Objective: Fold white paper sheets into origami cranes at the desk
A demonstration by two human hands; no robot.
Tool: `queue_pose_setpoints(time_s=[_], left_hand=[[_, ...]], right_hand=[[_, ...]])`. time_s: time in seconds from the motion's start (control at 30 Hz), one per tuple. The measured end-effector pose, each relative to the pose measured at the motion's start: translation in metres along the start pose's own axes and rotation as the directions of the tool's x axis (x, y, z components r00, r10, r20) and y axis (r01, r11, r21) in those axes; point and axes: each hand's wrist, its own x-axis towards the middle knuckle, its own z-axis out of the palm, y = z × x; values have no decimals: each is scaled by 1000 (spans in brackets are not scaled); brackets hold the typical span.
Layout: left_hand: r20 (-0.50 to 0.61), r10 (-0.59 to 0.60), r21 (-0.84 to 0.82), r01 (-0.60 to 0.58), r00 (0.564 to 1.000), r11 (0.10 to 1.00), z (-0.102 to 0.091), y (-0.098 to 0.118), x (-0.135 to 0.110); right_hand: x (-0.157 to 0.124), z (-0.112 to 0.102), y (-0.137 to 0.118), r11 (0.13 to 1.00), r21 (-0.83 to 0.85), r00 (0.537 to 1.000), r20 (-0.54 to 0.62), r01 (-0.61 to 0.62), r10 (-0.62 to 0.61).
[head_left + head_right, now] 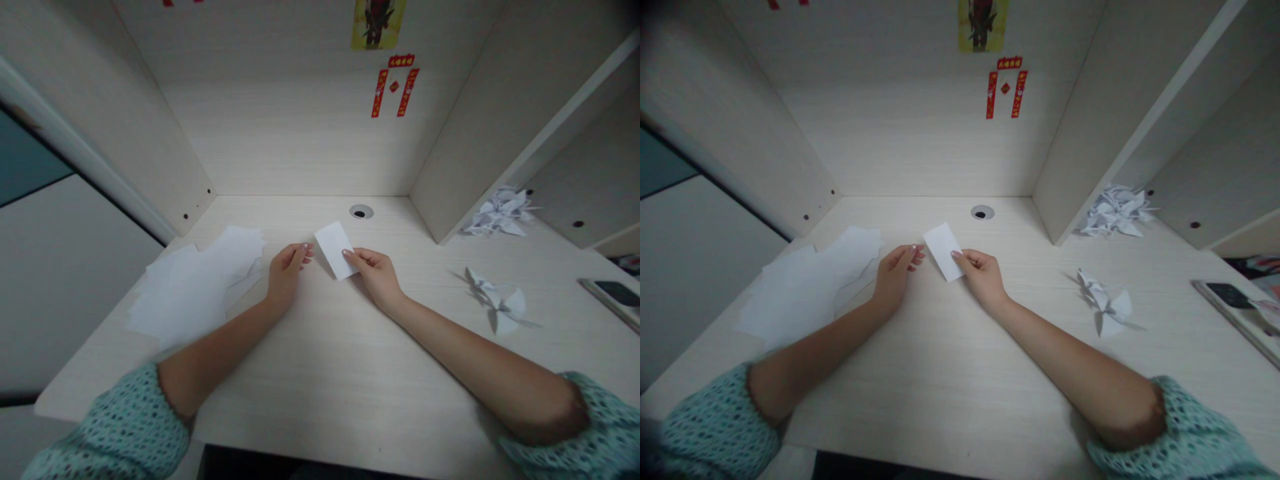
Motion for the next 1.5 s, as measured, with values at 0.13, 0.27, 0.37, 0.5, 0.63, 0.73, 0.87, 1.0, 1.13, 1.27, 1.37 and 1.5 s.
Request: queue_pose_setpoints(time_s=[0.13, 0.27, 0.37, 0.5, 0.63, 0.73, 0.87, 1.0, 1.13, 1.27, 1.37, 1.5], left_hand=[[165, 92, 145, -116, 982, 983, 3, 7, -7], [183, 143, 213, -181, 973, 960, 3, 13, -10], [193, 145, 204, -184, 971, 962, 2, 14, -10], [218, 139, 211, -185, 966, 960, 0, 11, -9], [216, 135, 267, -192, 967, 944, 0, 7, -7], [186, 128, 271, -176, 974, 946, 0, 6, -6], [79, 111, 213, -125, 991, 969, 0, 7, -7], [50, 78, 223, -87, 996, 971, 1, 8, -10], [134, 97, 214, -124, 986, 969, 2, 10, -14], [269, 107, 291, -187, 957, 938, 2, 13, -17], [301, 123, 336, -226, 946, 914, 3, 14, -18], [203, 76, 255, -127, 976, 958, 3, 9, -16]], right_hand=[[-1, 1, -4, 998, 8, 998, -13, 55, -54], [-4, 4, -10, 996, -40, 995, 56, 80, -78], [-4, 5, -11, 994, -65, 995, 41, 92, -90], [-3, 5, -9, 995, -58, 997, 31, 77, -76], [-2, 4, -10, 999, 0, 997, 60, 52, -52], [-3, 5, -11, 999, 15, 998, 53, 43, -44], [-6, 7, -13, 1000, -1, 999, 43, 31, -31], [-9, 9, -14, 996, -69, 998, 26, 58, -56], [-11, 9, -14, 981, -156, 993, 49, 112, -106], [-11, 9, -11, 966, -195, 982, 113, 168, -149], [-12, 10, -11, 966, -190, 979, 143, 174, -148], [-12, 9, -13, 968, -180, 982, 108, 174, -157]])
